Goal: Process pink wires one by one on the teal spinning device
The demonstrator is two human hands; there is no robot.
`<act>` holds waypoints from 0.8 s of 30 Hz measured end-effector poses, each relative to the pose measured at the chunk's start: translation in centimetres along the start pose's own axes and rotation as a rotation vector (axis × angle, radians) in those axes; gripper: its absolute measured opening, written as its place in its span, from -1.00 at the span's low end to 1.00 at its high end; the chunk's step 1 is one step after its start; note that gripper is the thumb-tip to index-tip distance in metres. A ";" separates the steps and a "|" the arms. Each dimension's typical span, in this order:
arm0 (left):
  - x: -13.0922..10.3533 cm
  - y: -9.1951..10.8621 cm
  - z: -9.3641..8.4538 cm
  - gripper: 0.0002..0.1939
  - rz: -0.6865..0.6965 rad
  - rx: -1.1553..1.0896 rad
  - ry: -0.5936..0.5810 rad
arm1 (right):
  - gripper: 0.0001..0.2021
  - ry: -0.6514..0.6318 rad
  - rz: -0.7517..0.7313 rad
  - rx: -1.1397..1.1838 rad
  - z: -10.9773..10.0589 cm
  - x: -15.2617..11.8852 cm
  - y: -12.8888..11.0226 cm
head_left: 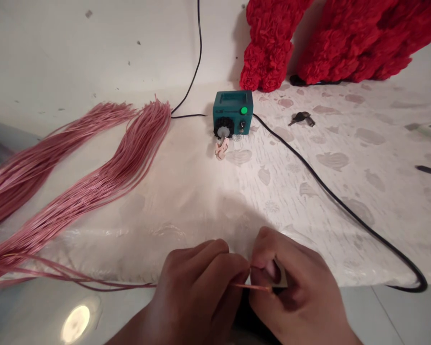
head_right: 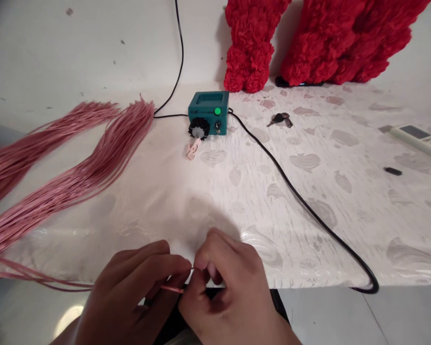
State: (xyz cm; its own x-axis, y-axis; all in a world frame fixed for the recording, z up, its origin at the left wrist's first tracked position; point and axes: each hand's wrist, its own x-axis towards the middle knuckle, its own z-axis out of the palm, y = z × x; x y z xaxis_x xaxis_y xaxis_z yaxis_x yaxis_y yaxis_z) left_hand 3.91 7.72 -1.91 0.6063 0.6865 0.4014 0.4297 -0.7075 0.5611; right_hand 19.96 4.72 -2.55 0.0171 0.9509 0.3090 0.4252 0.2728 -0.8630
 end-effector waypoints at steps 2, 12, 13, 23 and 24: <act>0.0 0.0 0.1 -0.81 -0.011 0.011 0.001 | -0.84 0.001 0.006 0.007 0.1 -0.1 0.1; 0.5 0.4 -1.0 -0.83 -0.208 -0.042 0.053 | -0.84 0.007 0.008 0.014 -0.4 -0.7 1.4; 0.6 0.4 -1.0 -0.84 -0.233 -0.056 0.054 | -0.85 -0.008 -0.010 0.023 -0.4 -0.7 1.3; 0.8 0.8 -0.6 -0.86 -0.276 -0.090 0.051 | -0.84 -0.020 -0.060 0.062 -0.3 -0.3 1.1; 0.7 0.8 -0.6 -0.86 -0.278 -0.084 0.041 | -0.83 -0.020 -0.064 0.068 -0.3 -0.3 1.1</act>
State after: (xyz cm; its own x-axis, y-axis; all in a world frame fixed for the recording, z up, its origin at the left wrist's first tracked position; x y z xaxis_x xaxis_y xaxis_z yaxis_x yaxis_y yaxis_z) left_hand 4.28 7.77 -0.75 0.4446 0.8595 0.2522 0.5176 -0.4763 0.7108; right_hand 20.71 4.69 -3.42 -0.0264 0.9336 0.3575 0.3624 0.3422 -0.8669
